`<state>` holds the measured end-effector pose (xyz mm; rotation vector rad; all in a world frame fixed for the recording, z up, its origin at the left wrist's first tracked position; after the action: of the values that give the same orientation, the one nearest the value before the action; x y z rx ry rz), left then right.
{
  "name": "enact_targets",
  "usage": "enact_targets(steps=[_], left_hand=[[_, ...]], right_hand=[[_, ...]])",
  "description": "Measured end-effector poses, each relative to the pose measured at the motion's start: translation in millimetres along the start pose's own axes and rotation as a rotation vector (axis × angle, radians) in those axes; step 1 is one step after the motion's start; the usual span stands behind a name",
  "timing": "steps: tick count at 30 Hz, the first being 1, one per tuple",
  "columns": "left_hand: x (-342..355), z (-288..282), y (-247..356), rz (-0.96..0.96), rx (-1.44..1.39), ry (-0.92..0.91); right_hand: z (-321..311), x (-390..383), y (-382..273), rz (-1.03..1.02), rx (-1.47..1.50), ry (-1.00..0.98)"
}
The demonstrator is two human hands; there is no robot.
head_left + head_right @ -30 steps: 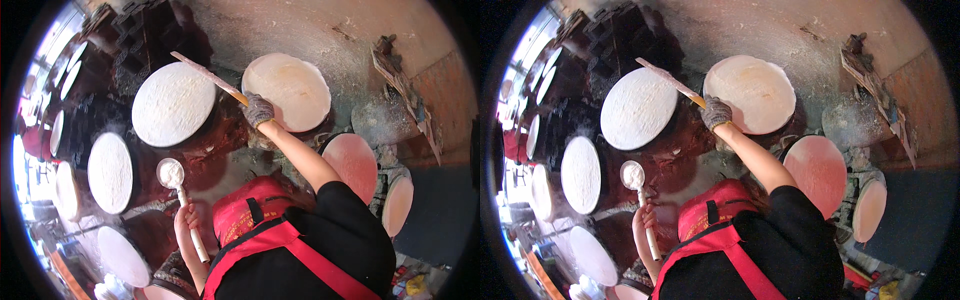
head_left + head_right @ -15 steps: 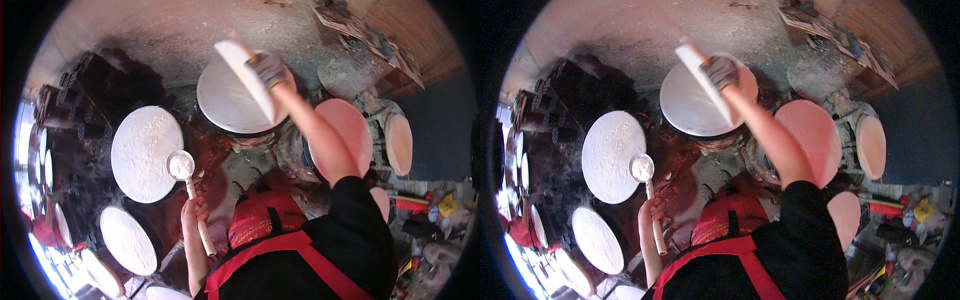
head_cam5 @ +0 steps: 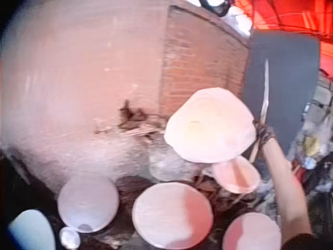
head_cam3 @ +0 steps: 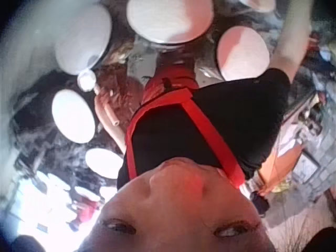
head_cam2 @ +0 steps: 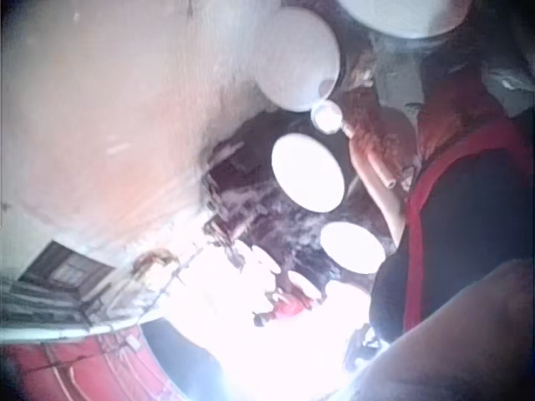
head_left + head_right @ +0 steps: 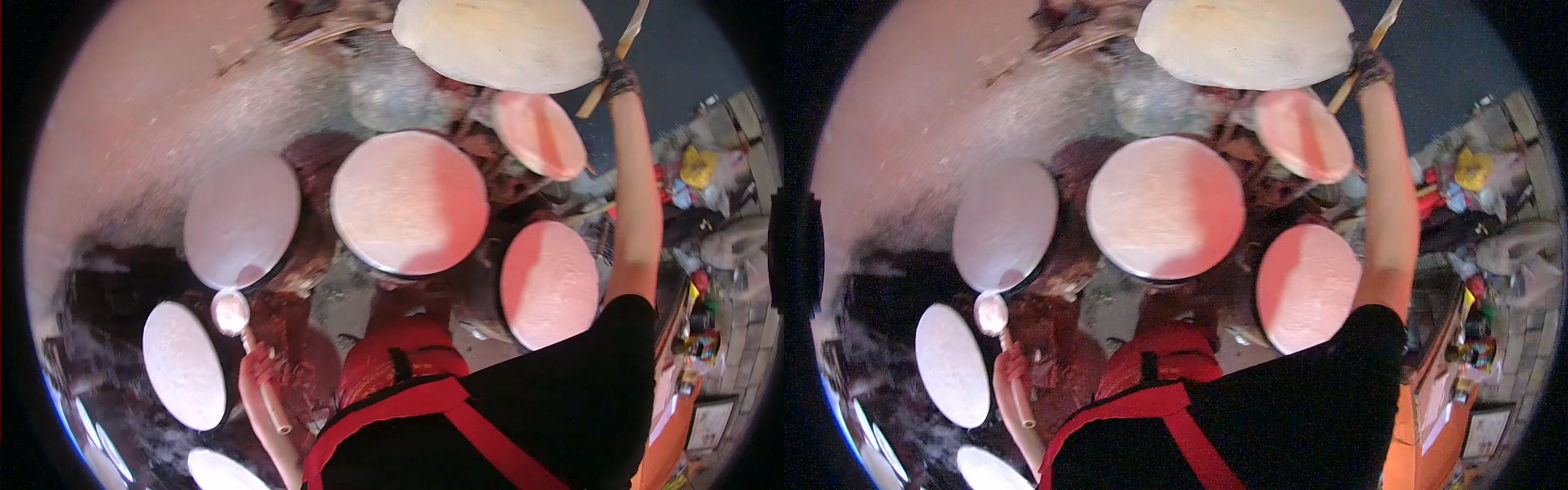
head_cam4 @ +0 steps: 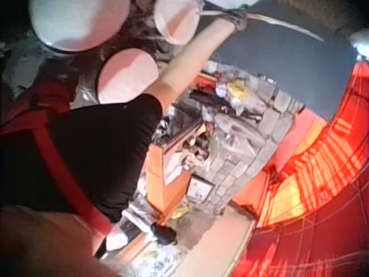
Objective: Using a ladle and a long stick to spread batter onto several heated circular plates and then peeling the cooked thin wraps off.
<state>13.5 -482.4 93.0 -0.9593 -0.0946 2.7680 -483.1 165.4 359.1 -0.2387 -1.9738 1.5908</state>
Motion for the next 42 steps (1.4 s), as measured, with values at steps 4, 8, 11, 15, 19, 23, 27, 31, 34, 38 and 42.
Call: enact_targets(steps=[4,8,11,15,19,23,27,31,34,38,42], left_hand=[[15,27,-54,0.032,0.022,0.002],[1,79,-138,0.113,-0.189,-0.022],[11,119,-186,0.021,-0.282,-0.038],[19,100,-206,-0.007,-0.301,-0.075],[3,87,-228,0.107,-0.330,-0.025],[-23,72,-244,0.086,-0.430,-0.132],[-55,23,-247,0.235,-0.462,-0.121],[-99,-45,-262,0.303,-0.676,-0.310],[-141,-112,-286,0.436,-0.873,-0.455],[-185,-193,-292,0.750,-0.954,-0.607],[-236,-351,-356,1.386,-0.825,0.254]], right_hand=[[-70,85,200,0.123,0.307,0.011],[-83,24,362,0.654,0.410,0.231],[-150,3,521,0.744,0.084,0.352],[-170,5,565,0.741,-0.147,0.431],[-130,-57,504,0.724,-0.186,0.434],[-107,-111,391,0.639,0.050,0.577],[-14,-209,324,0.576,0.298,0.003],[125,-410,292,0.441,0.247,-1.029],[160,-604,239,0.145,0.131,-1.333],[156,-757,112,-0.315,0.236,-1.974],[111,-871,117,-0.653,0.505,-2.283]])
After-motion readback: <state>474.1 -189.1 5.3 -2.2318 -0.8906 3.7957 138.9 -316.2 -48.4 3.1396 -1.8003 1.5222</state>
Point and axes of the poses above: each hand's wrist, its own x-axis towards the middle knuckle, its own z-axis out of the palm, y = z × x, the point moved 3 cm from there along x, towards the middle knuckle, and after that the axes turned 13 degrees about -z, right-handed, at the moved point
